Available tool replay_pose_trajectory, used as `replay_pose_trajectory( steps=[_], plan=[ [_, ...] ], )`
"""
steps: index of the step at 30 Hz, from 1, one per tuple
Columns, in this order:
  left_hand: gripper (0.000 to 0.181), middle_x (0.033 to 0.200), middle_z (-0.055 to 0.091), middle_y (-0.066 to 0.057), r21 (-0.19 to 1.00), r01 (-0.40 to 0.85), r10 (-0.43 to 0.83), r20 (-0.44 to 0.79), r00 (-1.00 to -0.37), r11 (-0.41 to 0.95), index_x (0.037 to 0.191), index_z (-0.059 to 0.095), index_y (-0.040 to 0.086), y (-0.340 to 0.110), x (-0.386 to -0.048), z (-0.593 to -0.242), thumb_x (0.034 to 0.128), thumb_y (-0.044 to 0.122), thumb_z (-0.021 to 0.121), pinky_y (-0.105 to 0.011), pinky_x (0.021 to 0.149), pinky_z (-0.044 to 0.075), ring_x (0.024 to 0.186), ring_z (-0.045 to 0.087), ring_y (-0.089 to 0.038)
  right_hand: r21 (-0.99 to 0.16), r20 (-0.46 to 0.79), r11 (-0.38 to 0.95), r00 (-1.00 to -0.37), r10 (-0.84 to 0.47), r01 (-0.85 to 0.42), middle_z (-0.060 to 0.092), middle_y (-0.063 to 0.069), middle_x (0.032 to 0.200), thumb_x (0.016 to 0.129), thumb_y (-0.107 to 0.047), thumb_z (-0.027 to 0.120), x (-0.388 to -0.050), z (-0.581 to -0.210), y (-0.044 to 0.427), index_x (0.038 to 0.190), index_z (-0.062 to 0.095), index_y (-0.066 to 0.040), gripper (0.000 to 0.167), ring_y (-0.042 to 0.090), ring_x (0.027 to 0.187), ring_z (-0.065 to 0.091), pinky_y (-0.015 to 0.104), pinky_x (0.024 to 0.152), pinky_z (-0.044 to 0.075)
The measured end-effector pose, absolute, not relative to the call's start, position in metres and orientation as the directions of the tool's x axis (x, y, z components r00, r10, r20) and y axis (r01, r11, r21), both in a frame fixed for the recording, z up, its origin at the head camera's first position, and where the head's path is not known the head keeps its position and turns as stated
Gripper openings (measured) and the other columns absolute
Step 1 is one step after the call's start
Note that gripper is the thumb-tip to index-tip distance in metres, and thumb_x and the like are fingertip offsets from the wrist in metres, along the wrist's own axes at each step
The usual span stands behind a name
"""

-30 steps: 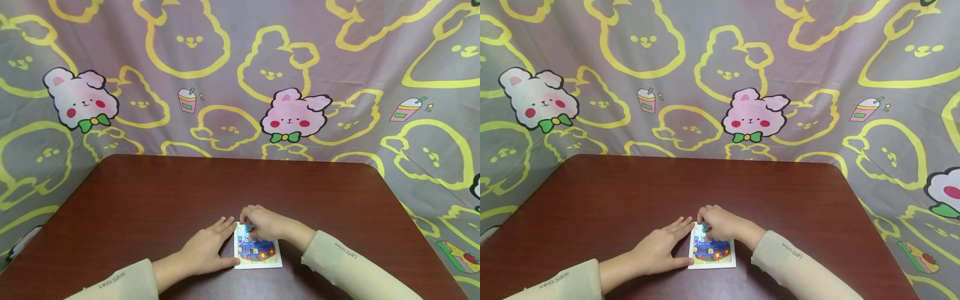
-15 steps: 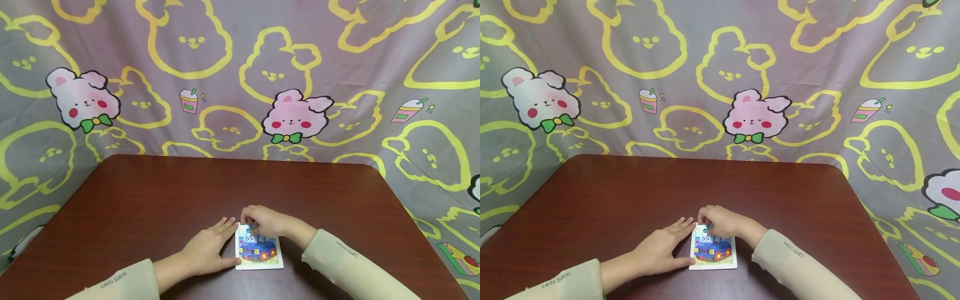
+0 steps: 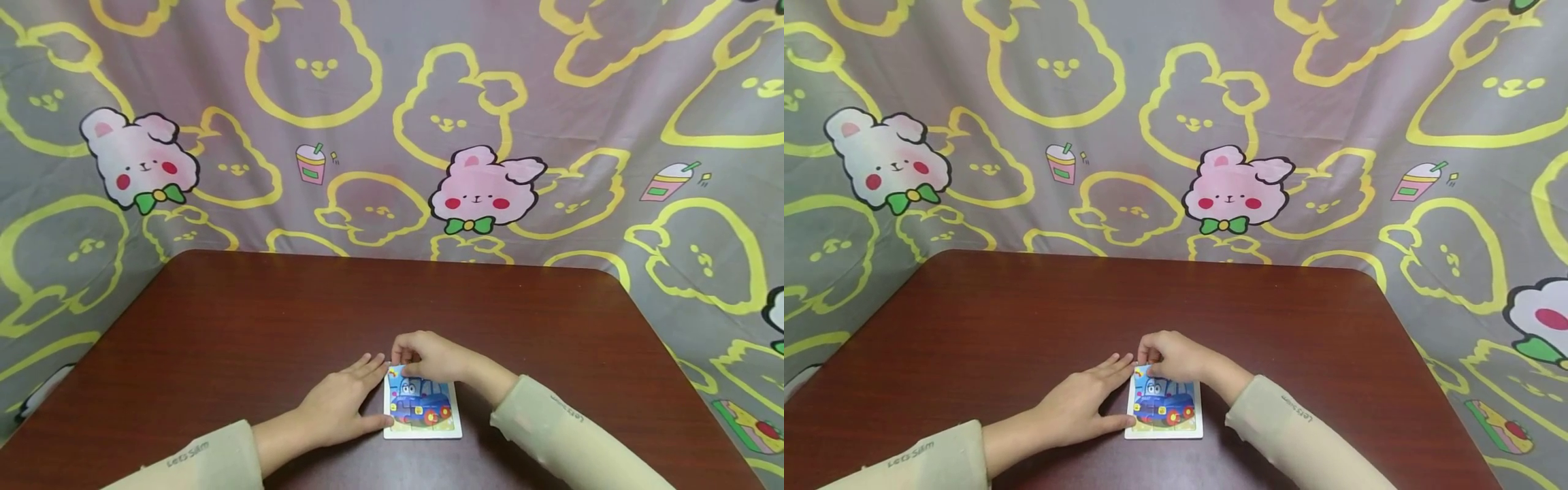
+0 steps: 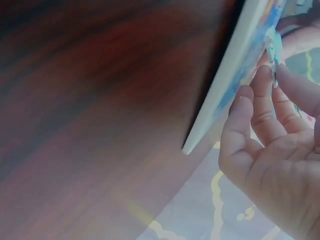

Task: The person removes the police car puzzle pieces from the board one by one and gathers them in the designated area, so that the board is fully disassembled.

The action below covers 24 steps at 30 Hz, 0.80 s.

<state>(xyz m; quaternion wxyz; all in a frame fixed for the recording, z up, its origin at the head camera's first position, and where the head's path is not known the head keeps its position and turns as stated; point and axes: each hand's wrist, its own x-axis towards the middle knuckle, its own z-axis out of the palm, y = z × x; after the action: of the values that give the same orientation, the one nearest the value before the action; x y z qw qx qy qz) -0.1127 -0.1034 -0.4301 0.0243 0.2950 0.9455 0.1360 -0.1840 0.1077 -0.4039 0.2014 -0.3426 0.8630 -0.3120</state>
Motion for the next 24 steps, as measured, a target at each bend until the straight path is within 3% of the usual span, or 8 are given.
replay_pose_trajectory(
  steps=[9, 24],
  plan=[
    [0.082, 0.153, 0.047, -0.013, 0.278, 0.547, 0.563, 0.026, -0.826, 0.790, 0.145, 0.051, 0.005, -0.104, -0.114, -0.429, 0.0857, 0.060, 0.066, -0.047, 0.108, 0.046, 0.142, 0.045, -0.033, -0.774, -0.082, 0.496, -0.715, -0.694, -0.393, 0.062, 0.000, 0.075, 0.091, -0.001, 0.067, -0.182, -0.398, 0.109, 0.094, 0.066, -0.006, 0.006, 0.008, 0.066, 0.055, 0.021, 0.063, 0.049],
    [0.083, 0.154, 0.046, -0.011, 0.288, 0.537, 0.557, 0.016, -0.831, 0.793, 0.146, 0.050, 0.007, -0.103, -0.113, -0.430, 0.0855, 0.062, 0.065, -0.047, 0.108, 0.046, 0.142, 0.044, -0.031, -0.788, -0.043, 0.503, -0.782, -0.621, -0.356, 0.062, -0.001, 0.079, 0.091, -0.006, 0.069, -0.168, -0.391, 0.135, 0.094, 0.067, -0.011, 0.006, 0.012, 0.076, 0.057, 0.025, 0.072, 0.048]
  ],
)
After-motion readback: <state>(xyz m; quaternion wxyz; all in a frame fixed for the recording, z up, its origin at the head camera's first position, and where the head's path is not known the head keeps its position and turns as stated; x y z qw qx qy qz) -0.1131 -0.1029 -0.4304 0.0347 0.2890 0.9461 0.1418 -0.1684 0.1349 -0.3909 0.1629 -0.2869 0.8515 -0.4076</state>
